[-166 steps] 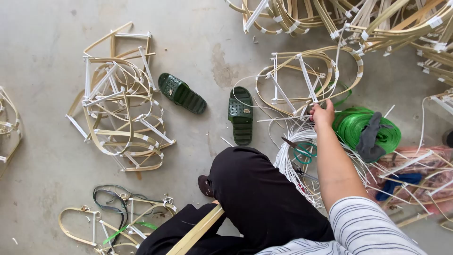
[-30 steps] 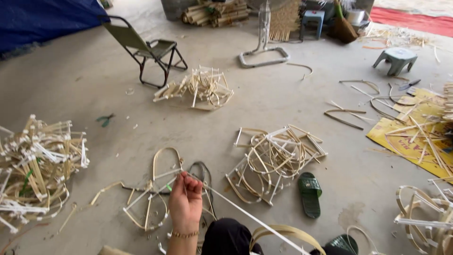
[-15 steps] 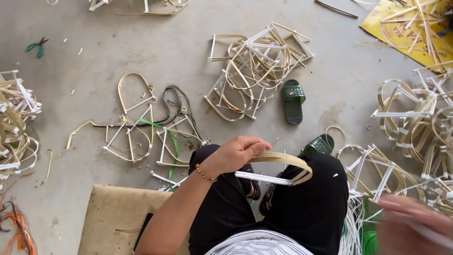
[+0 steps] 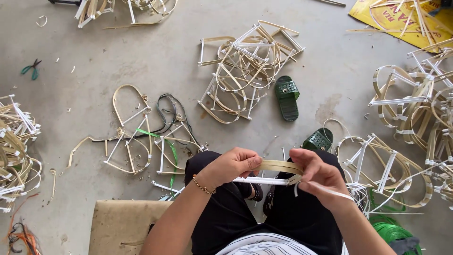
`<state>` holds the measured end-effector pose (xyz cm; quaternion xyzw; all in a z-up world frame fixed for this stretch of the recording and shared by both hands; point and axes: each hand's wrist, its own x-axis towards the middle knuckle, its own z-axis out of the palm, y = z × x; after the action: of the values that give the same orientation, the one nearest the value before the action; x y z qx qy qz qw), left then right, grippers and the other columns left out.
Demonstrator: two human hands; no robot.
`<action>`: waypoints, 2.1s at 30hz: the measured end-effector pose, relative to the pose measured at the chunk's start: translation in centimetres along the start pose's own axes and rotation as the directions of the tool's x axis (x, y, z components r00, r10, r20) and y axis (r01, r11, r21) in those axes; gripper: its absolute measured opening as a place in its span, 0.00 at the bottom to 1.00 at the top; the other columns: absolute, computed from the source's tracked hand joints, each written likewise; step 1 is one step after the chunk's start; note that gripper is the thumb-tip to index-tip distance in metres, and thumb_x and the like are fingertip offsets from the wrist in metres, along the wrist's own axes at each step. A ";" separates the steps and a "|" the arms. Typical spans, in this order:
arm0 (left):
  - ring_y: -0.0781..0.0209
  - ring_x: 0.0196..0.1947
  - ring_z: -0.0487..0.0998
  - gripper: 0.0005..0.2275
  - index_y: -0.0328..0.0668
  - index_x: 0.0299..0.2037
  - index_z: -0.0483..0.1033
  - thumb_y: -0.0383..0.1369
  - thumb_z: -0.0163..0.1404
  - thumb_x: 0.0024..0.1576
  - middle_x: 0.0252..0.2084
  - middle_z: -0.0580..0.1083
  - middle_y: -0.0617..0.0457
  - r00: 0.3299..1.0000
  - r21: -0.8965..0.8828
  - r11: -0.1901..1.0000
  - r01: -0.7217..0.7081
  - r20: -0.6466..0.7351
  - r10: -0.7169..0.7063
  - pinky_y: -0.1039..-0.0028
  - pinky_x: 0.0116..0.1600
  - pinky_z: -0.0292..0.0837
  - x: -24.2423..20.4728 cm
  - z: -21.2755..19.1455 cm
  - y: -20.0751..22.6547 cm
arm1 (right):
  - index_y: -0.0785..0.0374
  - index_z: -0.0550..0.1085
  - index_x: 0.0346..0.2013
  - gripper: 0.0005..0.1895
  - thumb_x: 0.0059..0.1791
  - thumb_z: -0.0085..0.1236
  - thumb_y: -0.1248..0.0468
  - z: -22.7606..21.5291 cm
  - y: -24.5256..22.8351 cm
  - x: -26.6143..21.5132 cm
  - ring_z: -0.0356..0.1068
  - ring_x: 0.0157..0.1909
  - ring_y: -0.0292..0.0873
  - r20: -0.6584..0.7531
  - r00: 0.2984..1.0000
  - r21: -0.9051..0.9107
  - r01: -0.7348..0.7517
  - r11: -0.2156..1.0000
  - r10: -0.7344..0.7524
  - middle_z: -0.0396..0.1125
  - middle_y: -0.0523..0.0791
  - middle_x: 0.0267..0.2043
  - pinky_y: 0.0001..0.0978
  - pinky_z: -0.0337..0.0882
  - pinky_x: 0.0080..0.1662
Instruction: Assemble and wrap white plastic or tape around curved wooden frame components.
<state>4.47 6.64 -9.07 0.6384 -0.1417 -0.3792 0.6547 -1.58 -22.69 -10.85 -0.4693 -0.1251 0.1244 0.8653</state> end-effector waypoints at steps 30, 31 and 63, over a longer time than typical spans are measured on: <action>0.69 0.35 0.77 0.13 0.41 0.53 0.78 0.34 0.58 0.61 0.39 0.78 0.54 0.747 0.516 0.742 -0.428 -0.261 0.611 0.80 0.39 0.75 -2.1 4.2 1.4 | 0.58 0.70 0.36 0.11 0.48 0.62 0.76 3.1 -1.3 0.8 0.74 0.46 0.38 0.149 0.950 -0.578 0.308 0.756 -0.274 0.72 0.43 0.44 0.29 0.75 0.48; 0.70 0.31 0.75 0.12 0.39 0.51 0.78 0.34 0.58 0.60 0.37 0.78 0.54 0.811 0.465 0.812 -0.353 -0.280 0.513 0.80 0.37 0.73 -2.2 4.2 2.0 | 0.58 0.70 0.34 0.13 0.45 0.65 0.75 3.9 -1.6 1.1 0.73 0.42 0.39 0.287 0.898 -0.712 0.432 0.553 -0.333 0.73 0.42 0.42 0.29 0.73 0.44; 0.77 0.29 0.72 0.10 0.34 0.39 0.77 0.35 0.53 0.64 0.29 0.73 0.62 0.987 0.036 0.997 -0.074 -0.143 0.078 0.83 0.35 0.71 -1.8 2.5 1.6 | 0.63 0.76 0.33 0.09 0.43 0.68 0.74 6.9 2.2 -1.4 0.76 0.46 0.43 0.449 0.760 -0.810 0.568 0.144 -0.470 0.69 0.46 0.43 0.38 0.74 0.52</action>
<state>2.07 5.86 -6.66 0.6681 -0.1240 -0.3045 0.6675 -5.40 -16.60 -9.20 -0.7875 -0.3631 -0.2524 0.4294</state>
